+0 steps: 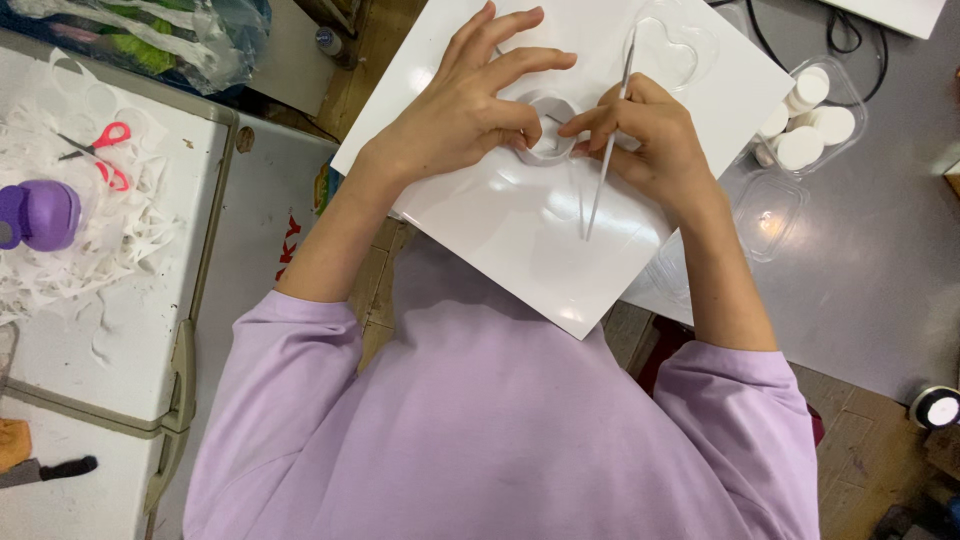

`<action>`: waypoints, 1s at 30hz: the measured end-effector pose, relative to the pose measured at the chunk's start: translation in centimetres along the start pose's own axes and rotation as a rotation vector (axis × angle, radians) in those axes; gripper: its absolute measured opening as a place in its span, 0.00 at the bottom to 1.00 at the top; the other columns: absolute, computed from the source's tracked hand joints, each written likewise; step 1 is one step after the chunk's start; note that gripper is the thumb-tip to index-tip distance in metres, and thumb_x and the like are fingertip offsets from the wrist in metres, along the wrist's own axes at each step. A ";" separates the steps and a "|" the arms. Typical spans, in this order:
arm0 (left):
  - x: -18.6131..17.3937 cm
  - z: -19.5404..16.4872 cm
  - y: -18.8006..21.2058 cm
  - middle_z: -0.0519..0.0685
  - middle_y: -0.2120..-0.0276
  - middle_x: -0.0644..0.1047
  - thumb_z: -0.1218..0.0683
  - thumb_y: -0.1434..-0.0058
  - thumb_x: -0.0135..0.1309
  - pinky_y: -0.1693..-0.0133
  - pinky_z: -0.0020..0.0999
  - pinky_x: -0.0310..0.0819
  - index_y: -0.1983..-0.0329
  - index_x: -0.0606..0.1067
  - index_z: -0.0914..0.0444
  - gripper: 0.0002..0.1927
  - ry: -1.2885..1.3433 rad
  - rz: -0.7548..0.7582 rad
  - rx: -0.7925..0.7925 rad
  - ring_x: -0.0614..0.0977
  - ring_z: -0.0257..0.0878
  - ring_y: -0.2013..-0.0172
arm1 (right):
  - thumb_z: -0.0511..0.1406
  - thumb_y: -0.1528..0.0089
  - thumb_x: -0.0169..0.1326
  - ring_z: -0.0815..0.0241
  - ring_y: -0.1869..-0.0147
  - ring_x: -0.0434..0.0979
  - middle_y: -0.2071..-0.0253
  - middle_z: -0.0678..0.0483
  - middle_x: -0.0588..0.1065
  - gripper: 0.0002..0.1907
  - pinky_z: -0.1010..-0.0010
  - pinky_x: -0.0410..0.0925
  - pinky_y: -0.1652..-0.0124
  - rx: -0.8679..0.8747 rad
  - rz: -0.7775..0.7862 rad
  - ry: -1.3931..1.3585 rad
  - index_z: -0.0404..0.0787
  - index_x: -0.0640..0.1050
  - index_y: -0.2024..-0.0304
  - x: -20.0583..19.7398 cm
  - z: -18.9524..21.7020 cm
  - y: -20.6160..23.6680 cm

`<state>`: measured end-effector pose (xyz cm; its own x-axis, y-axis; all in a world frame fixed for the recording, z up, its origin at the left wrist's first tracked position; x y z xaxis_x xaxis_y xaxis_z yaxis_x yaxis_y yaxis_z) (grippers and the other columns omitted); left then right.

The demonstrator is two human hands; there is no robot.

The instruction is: The person repeatedly applies a white substance from a small container onto circular white discs using a thin brush. The discs are placed into a cylindrical holder after each application.

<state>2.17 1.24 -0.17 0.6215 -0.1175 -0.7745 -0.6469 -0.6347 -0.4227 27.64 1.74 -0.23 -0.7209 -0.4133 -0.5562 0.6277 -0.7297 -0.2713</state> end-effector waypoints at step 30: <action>0.1 -0.2 0.0 0.43 0.31 0.70 0.53 0.38 0.69 0.24 0.59 0.44 0.70 0.78 0.56 0.10 0.012 -0.009 -0.035 0.56 0.50 0.25 | 0.29 0.47 0.69 0.62 0.63 0.66 0.74 0.61 0.66 0.12 0.68 0.60 0.60 -0.312 -0.031 0.422 0.46 0.83 0.63 0.0 1.8 -0.1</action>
<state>2.32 1.13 -0.15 0.6328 -0.1202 -0.7649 -0.6252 -0.6622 -0.4131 27.07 0.88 1.20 -0.5994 -0.0917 -0.7952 0.7121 -0.5147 -0.4775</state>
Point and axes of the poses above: each hand's wrist, its own y-axis away from the middle knuckle, its own x-axis out of the palm, z = x × y, the point moved 2 cm from there along -y, towards the middle knuckle
